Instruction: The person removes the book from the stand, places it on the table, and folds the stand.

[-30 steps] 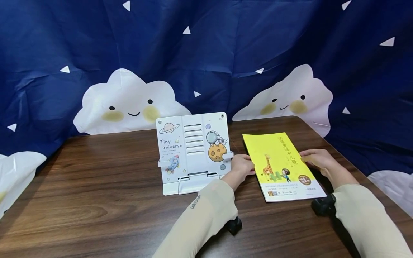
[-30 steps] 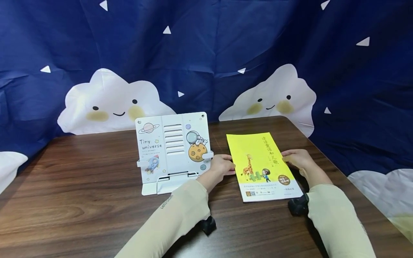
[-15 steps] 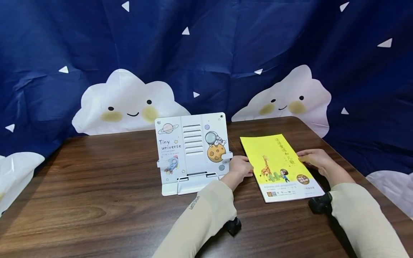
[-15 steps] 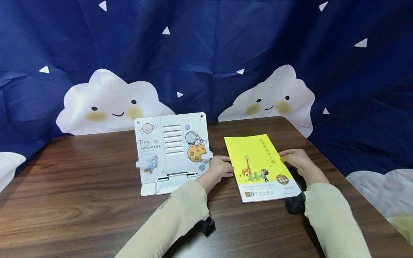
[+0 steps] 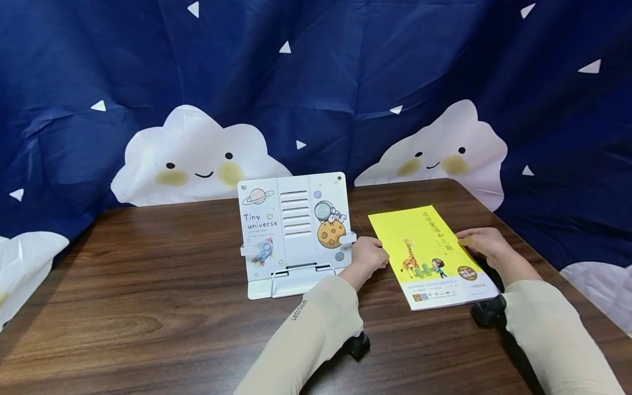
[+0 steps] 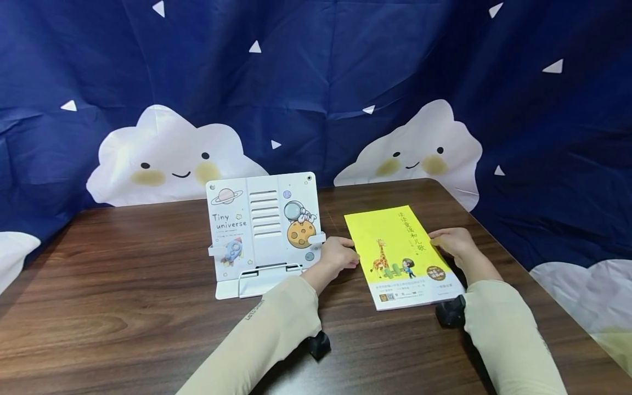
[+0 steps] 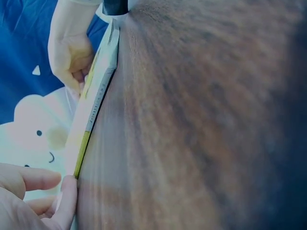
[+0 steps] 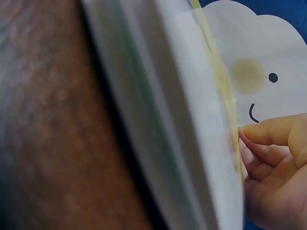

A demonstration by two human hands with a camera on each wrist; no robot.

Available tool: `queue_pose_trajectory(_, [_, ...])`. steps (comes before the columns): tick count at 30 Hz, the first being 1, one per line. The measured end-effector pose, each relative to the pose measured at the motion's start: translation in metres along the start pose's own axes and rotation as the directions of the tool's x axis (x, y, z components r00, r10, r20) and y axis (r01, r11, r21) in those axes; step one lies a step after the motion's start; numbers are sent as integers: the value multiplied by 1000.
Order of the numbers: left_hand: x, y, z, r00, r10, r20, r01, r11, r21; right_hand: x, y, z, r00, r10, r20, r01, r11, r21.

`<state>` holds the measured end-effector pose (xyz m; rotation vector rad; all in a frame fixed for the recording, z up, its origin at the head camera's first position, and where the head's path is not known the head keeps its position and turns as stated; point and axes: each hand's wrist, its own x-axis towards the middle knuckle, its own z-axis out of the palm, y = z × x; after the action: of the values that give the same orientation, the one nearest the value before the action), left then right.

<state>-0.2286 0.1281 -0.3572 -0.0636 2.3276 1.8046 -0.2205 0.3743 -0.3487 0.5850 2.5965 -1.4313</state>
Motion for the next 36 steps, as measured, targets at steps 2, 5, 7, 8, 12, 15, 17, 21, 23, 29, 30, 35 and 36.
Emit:
queue_pose_trajectory(2, [-1,1,-1,1000,16,-7,-16,999,33,-1,0,0,1000,7,-4,-7,1000,4])
queue_pose_trajectory(5, [-3,2,-2,1000,22,8,-23,999,41,-2,1,0,1000,-1,-9,1,1000,-4])
queue_pose_trajectory(7, [-5,3,-2,1000,25,12,-26,999,40,-2,2,0,1000,-16,-14,16,1000,-17])
queue_pose_trajectory(8, [-5,3,-2,999,29,16,-29,998,47,-2,2,-1,1000,-25,-16,24,999,-25])
queue_pose_trajectory(12, [-7,4,-3,999,40,23,-42,996,73,-1,2,-3,998,-60,-7,60,997,-45])
queue_pose_trajectory(15, [-8,6,-3,999,44,27,-46,996,78,-1,0,-5,996,-85,9,85,995,-46])
queue_pose_trajectory(17, [-8,7,-3,999,42,28,-44,996,78,-2,-3,-6,995,-97,18,98,995,-36])
queue_pose_trajectory(21, [-8,10,-4,999,29,40,-32,996,88,-4,-10,-8,994,-107,27,107,994,-20])
queue_pose_trajectory(23, [-8,11,-5,999,27,48,-32,994,103,-5,-13,-9,993,-110,32,110,994,-13])
queue_pose_trajectory(29, [-12,14,-6,998,35,52,-41,994,104,-9,-22,-11,988,-140,61,141,990,-14])
queue_pose_trajectory(30, [-13,15,-7,998,35,56,-41,994,103,-10,-23,-11,987,-144,65,146,989,-13])
queue_pose_trajectory(35, [-17,21,-9,996,48,74,-58,989,139,-10,-29,-14,977,-191,95,192,981,-10])
queue_pose_trajectory(36, [-17,22,-10,996,54,76,-65,987,150,-9,-31,-15,978,-191,87,192,981,-5])
